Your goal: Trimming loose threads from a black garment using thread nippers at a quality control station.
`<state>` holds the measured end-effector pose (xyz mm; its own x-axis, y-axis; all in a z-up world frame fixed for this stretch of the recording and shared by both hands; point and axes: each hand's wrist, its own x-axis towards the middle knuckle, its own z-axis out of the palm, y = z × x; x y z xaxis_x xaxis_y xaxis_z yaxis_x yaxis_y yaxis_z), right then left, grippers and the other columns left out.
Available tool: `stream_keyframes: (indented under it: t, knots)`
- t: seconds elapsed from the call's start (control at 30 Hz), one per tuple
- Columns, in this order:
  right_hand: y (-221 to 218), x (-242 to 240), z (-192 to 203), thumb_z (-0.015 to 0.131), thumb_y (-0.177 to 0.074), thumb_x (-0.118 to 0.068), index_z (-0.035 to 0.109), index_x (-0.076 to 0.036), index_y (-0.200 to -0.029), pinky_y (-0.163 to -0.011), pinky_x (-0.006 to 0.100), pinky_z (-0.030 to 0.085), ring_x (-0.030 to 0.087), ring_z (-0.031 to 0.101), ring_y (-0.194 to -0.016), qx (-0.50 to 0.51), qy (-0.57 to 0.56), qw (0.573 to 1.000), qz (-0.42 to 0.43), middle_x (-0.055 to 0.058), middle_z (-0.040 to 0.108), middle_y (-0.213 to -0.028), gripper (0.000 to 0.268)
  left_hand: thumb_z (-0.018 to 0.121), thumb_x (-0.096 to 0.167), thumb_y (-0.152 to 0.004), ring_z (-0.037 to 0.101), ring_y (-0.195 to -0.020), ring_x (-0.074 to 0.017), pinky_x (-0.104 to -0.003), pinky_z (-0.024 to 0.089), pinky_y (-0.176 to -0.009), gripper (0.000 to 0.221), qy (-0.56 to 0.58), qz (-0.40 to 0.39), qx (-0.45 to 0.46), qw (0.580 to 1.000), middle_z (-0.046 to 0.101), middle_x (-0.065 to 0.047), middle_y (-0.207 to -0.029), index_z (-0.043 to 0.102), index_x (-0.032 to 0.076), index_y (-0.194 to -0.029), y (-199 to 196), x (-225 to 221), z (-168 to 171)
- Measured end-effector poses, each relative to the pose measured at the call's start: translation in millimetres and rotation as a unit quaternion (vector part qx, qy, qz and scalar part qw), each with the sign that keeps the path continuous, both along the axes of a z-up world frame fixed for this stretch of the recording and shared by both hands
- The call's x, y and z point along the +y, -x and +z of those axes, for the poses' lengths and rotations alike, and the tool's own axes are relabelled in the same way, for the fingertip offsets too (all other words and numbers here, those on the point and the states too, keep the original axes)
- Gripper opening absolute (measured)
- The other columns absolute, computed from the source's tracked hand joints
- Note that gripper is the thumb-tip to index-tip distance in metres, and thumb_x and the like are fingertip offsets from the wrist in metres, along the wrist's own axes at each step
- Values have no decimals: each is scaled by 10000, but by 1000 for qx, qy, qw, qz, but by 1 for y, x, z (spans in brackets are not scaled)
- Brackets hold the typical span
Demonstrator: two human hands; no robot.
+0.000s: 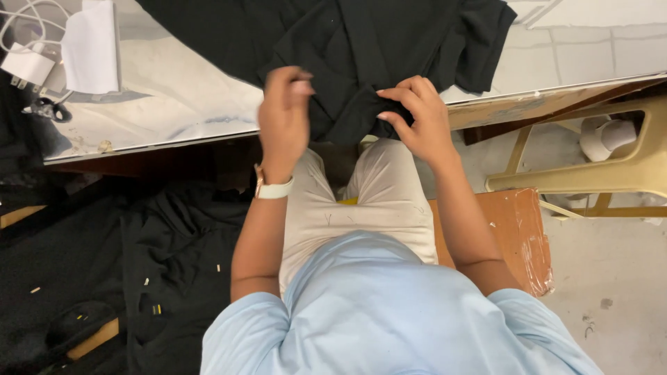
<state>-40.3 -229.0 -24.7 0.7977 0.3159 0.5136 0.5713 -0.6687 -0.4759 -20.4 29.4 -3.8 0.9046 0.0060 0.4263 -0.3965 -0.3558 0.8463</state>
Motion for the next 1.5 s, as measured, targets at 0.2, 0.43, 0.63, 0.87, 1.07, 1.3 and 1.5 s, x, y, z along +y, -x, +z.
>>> stream_keyframes:
  t: [0.2, 0.43, 0.63, 0.87, 1.07, 1.3, 1.5]
  knots:
    - [2, 11, 15, 522, -1090, -143, 594, 6, -1030, -963, 493, 455, 376, 580, -1099, -48, -139, 989, 30, 240, 601, -1156, 176, 471, 396, -1099, 484, -761, -154, -308, 431, -695, 321, 115, 139, -97, 979, 494, -38, -901, 482, 83, -1030, 17, 56, -40]
    - [3, -90, -15, 585, -1070, -109, 467, -190, -1075, -851, 310, 435, 181, 506, -925, -16, -578, 799, -164, 44, 504, -1016, 143, 688, 200, -1019, 451, -686, -174, -316, 396, -632, 184, 14, 109, -100, 989, 503, -77, -913, 583, 51, -1041, 49, 58, -43]
    - [19, -120, -23, 630, -963, 32, 550, -209, -1346, -919, 355, 559, 238, 659, -1101, 209, -662, 713, -97, 117, 669, -1207, 459, 744, 574, -963, 611, -906, -276, -373, 531, -646, 586, -331, 128, -166, 920, 593, -102, -1096, 626, 110, -1302, 42, 40, -86]
    - [-2, -137, -25, 587, -948, 97, 530, -99, -957, -867, 302, 304, 188, 408, -954, -88, -428, 891, -126, 51, 445, -1030, 204, 498, 33, -900, 557, -969, -251, -369, 469, -871, 168, 36, 115, -123, 985, 566, -83, -1020, 587, 52, -1041, 32, 45, -66]
    - [-9, -125, -4, 481, -927, 188, 646, 30, -1126, -793, 368, 422, 275, 549, -1007, -94, -171, 963, -187, 140, 501, -1162, 303, 516, -11, -900, 308, -699, -150, -322, 318, -653, 189, 75, 234, -8, 969, 332, -4, -804, 385, 102, -823, 44, 68, -52]
    - [-14, -148, -28, 424, -1134, -86, 387, 2, -1567, -1125, 459, 354, 336, 456, -1317, 28, -216, 969, -113, 260, 505, -1451, 443, 686, 42, -842, 553, -867, -331, -426, 483, -634, 549, -314, 229, -152, 909, 547, -118, -1110, 594, 148, -1373, 52, 76, -89]
    - [0, -125, 16, 496, -1091, 103, 397, 9, -1177, -988, 402, 381, 281, 439, -1098, 30, -176, 979, -102, 167, 425, -1218, 162, 494, -76, -806, 600, -999, -303, -397, 498, -787, 281, -112, 115, -140, 977, 601, -118, -1075, 642, 47, -1010, 43, 68, -34]
